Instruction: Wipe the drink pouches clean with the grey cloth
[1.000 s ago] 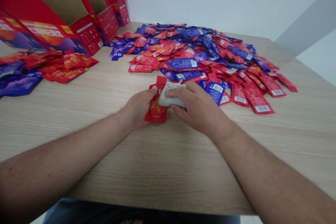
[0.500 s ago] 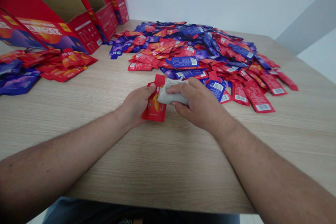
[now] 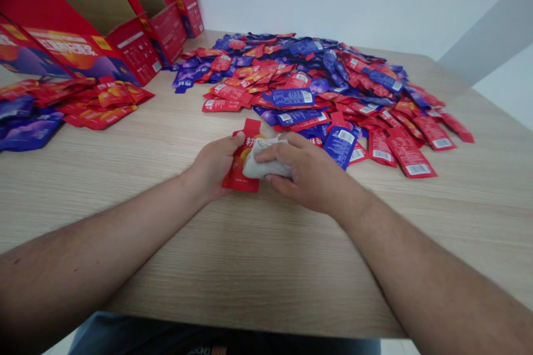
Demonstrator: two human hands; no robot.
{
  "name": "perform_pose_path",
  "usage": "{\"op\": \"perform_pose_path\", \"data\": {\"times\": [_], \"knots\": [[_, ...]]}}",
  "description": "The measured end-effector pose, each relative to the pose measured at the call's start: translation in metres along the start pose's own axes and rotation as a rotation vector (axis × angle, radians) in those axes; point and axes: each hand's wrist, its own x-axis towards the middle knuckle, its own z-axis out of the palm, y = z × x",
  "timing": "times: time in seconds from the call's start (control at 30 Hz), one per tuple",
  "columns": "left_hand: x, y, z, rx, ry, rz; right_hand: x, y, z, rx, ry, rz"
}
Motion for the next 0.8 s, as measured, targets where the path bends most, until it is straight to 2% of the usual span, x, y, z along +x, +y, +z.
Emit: {"op": "perform_pose_path", "data": {"times": [0.07, 0.13, 0.3, 0.37, 0.5, 0.57, 0.7, 0.8], "knots": [[0.0, 0.001, 0.0, 0.001, -0.002, -0.033, 0.0, -0.003, 0.0, 0.075, -0.118, -0.095], [0.0, 0.002, -0.001, -0.007, -0.009, -0.034, 0.0, -0.005, -0.001, 0.092, -0.176, -0.13], [0.003, 0.001, 0.0, -0.075, -0.013, -0.04, 0.001, 0.004, -0.003, -0.014, 0.001, 0.035], [0.003, 0.001, 0.0, -0.068, -0.012, -0.032, 0.001, 0.002, -0.003, 0.007, -0.032, 0.009], [0.002, 0.0, -0.001, -0.018, 0.007, -0.016, 0.0, -0.008, -0.005, 0.073, -0.234, -0.103], [0.002, 0.0, -0.001, -0.042, -0.007, -0.02, 0.001, -0.007, -0.006, 0.043, -0.218, -0.086], [0.003, -0.001, -0.001, -0.093, -0.052, -0.04, 0.001, -0.002, -0.005, -0.009, -0.058, -0.01], [0.004, -0.001, -0.002, -0.039, -0.039, -0.036, 0.0, -0.005, -0.002, 0.035, -0.141, -0.077]]}}
